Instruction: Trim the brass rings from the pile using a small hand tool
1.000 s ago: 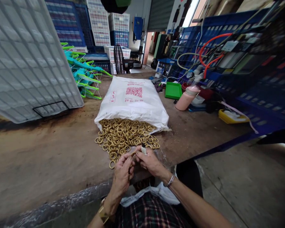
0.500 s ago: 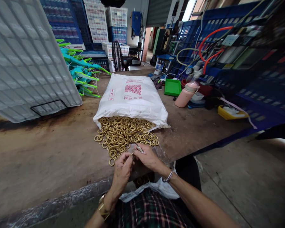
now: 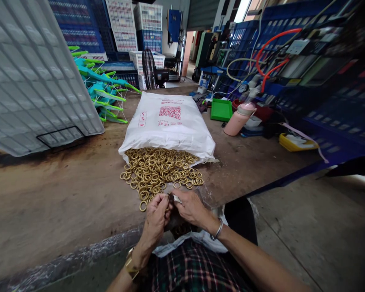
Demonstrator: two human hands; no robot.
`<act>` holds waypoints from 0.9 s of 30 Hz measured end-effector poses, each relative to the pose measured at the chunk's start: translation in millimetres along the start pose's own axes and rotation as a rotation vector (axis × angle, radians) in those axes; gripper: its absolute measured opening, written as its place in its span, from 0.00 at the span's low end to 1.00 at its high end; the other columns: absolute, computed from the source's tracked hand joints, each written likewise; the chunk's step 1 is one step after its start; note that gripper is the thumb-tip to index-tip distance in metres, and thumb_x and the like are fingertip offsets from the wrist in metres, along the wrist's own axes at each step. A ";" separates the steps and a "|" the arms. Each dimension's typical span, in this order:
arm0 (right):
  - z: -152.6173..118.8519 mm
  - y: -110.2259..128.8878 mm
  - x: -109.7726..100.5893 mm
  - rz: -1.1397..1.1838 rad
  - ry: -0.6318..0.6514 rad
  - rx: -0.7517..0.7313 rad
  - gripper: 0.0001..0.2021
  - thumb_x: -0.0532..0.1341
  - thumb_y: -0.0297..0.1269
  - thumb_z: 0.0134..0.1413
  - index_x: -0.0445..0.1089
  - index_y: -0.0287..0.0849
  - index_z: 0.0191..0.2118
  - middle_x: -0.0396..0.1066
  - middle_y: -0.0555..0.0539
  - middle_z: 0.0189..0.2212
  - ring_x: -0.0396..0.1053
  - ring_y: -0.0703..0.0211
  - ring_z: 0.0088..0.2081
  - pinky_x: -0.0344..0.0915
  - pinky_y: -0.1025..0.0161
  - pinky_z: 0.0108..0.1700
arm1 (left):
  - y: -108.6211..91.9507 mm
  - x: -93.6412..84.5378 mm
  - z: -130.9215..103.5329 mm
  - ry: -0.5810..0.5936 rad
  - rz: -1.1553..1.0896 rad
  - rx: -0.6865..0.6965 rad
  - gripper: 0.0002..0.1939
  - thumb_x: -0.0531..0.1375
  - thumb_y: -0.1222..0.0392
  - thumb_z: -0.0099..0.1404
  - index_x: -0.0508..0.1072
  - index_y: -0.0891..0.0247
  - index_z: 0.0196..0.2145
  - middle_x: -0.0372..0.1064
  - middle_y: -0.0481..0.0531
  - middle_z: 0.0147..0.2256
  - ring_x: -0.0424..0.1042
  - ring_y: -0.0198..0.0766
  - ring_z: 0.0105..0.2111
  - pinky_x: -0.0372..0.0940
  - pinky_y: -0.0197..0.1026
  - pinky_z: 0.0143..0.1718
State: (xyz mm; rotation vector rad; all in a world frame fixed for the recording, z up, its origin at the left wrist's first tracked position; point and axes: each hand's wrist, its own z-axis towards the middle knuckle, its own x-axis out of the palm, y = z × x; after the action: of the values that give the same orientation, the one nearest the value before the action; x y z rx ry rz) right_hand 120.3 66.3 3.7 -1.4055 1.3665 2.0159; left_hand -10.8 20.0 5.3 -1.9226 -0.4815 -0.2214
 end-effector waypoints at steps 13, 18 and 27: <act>3.2 4.8 2.3 -0.213 0.152 0.064 0.11 0.51 0.28 0.50 0.65 0.40 0.40 0.71 0.47 0.27 0.65 0.60 0.26 0.46 0.64 0.27 | 5.0 -6.3 0.4 0.010 0.188 0.128 0.21 0.58 0.41 0.55 0.64 0.63 0.23 0.52 0.39 0.13 0.47 0.25 0.13 0.44 0.30 0.14; 4.3 -9.9 -1.3 -0.206 0.164 0.086 0.12 0.50 0.28 0.54 0.62 0.40 0.44 0.69 0.48 0.27 0.63 0.61 0.27 0.47 0.65 0.28 | -6.8 -5.6 -21.8 0.120 0.250 0.151 0.20 0.59 0.44 0.57 0.65 0.64 0.22 0.53 0.40 0.14 0.49 0.25 0.13 0.45 0.30 0.15; -2.9 -4.6 -3.0 0.035 0.002 0.010 0.07 0.49 0.26 0.52 0.62 0.42 0.34 0.65 0.51 0.25 0.59 0.64 0.26 0.51 0.68 0.29 | -4.1 -8.5 -18.8 0.194 -0.073 0.014 0.16 0.60 0.47 0.57 0.64 0.63 0.28 0.59 0.40 0.19 0.49 0.22 0.12 0.44 0.27 0.12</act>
State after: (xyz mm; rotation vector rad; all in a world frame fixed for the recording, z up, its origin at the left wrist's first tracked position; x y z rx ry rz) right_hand 126.5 66.8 3.7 -1.3890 1.4098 2.0268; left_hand -18.9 2.2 13.0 -1.8496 -0.4222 -0.4467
